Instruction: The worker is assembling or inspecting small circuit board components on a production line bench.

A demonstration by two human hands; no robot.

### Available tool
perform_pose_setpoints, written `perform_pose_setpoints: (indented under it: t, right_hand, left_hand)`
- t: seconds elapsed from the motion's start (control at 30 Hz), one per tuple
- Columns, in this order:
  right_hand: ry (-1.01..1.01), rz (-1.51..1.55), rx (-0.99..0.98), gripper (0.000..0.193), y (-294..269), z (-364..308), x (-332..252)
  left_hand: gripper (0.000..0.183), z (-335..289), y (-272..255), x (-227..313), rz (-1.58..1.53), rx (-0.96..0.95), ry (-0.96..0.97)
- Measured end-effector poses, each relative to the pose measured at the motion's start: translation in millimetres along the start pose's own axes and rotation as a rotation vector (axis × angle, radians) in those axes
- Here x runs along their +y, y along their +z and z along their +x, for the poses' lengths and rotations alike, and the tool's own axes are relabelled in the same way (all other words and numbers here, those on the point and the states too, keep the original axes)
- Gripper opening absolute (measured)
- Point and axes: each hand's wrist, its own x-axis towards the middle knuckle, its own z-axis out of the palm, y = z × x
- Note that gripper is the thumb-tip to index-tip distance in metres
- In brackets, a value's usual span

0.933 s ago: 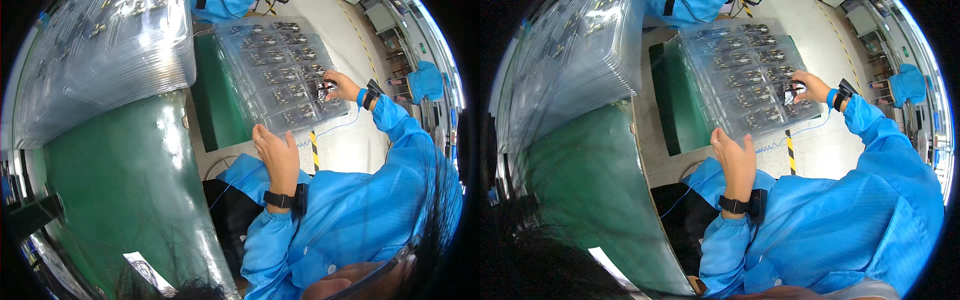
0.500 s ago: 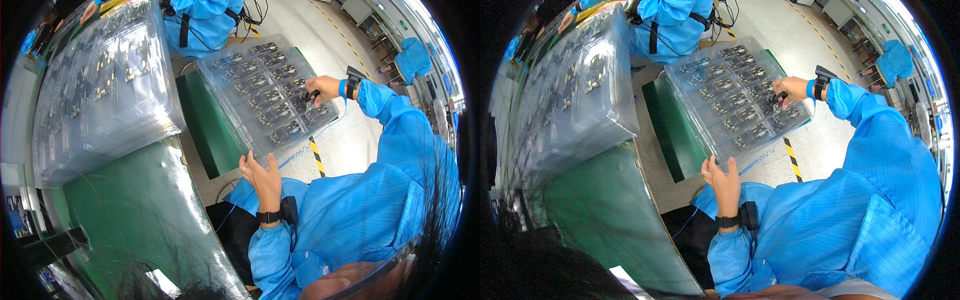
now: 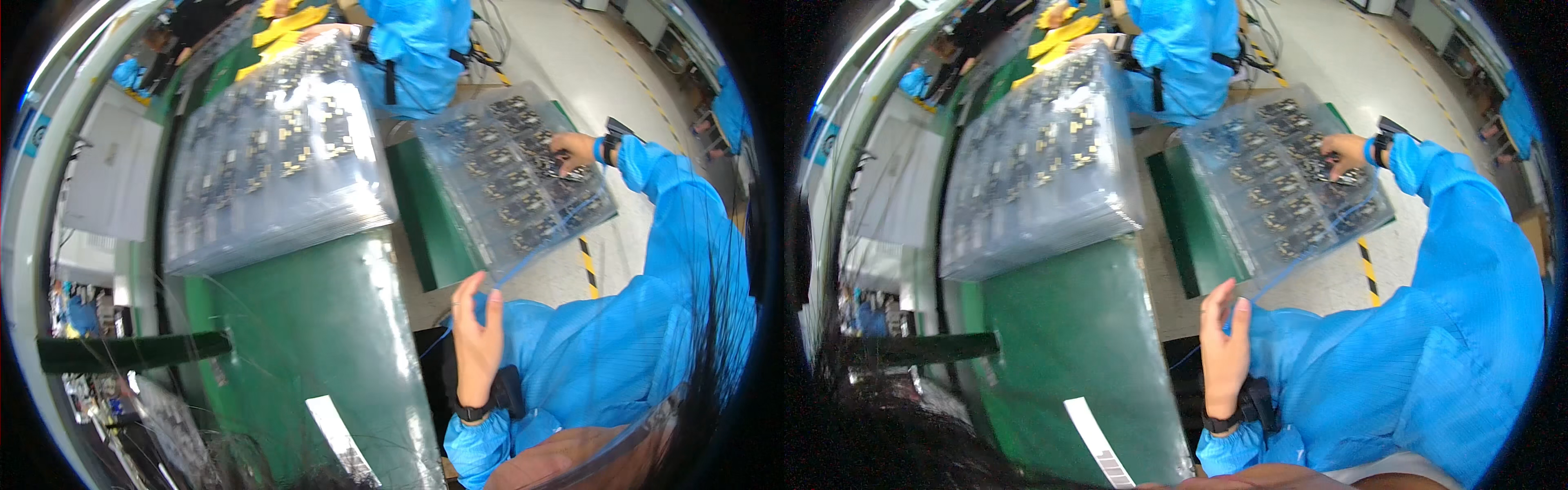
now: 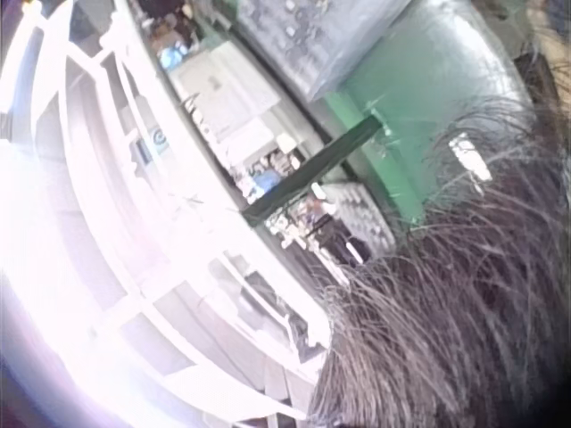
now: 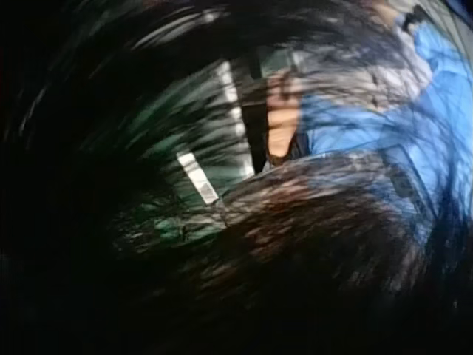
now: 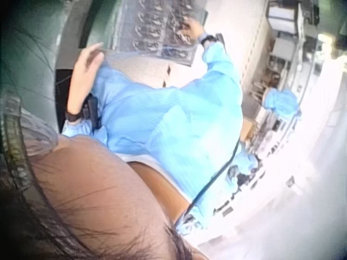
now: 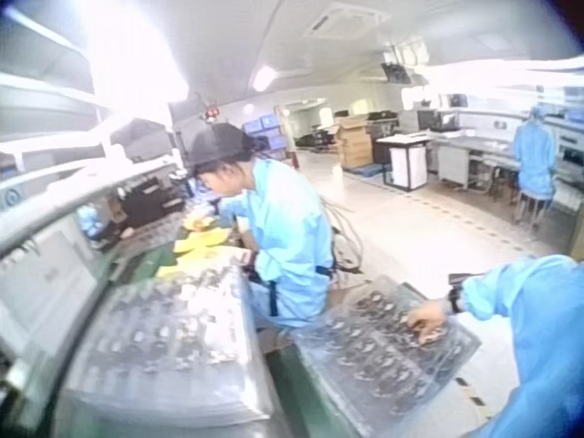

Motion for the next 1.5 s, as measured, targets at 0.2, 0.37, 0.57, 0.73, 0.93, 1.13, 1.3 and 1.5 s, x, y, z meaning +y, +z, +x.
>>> perform_pose_setpoints:
  t: [0.2,0.37,0.57,0.73,0.93,1.13,1.3,1.5]
  right_hand:
    - [-0.064,0.007,0.139,0.051,-3,0,-14]
    - [0.142,0.094,0.179,0.055,4,-8,-2]
    - [0.098,-0.026,0.164,0.044,-6,-5,-30]
    - [0.025,-0.041,0.239,0.044,-28,-13,-57]
    - [-0.342,0.072,0.358,0.043,-103,0,-203]
    - [-0.949,0.294,0.207,0.040,-129,34,-407]
    - [-1.382,0.305,0.057,0.033,-93,76,-613]
    - [-1.425,0.066,-0.251,0.039,-9,113,-739]
  left_hand:
    - [0.038,-25,-45,115,-0.065,-0.071,0.349]
    - [0.035,-59,-61,165,-0.249,0.048,0.550]
    - [0.031,-83,-63,181,-0.286,0.052,1.027]
    - [0.015,-118,-59,203,-0.158,0.097,1.006]
    - [0.044,-143,-79,191,-0.601,-0.087,0.918]
    - [0.058,-149,-94,160,0.525,0.211,0.373]
    - [0.070,-171,-144,35,0.959,0.596,-0.012]
    - [0.068,-176,-128,24,1.071,0.504,0.007]
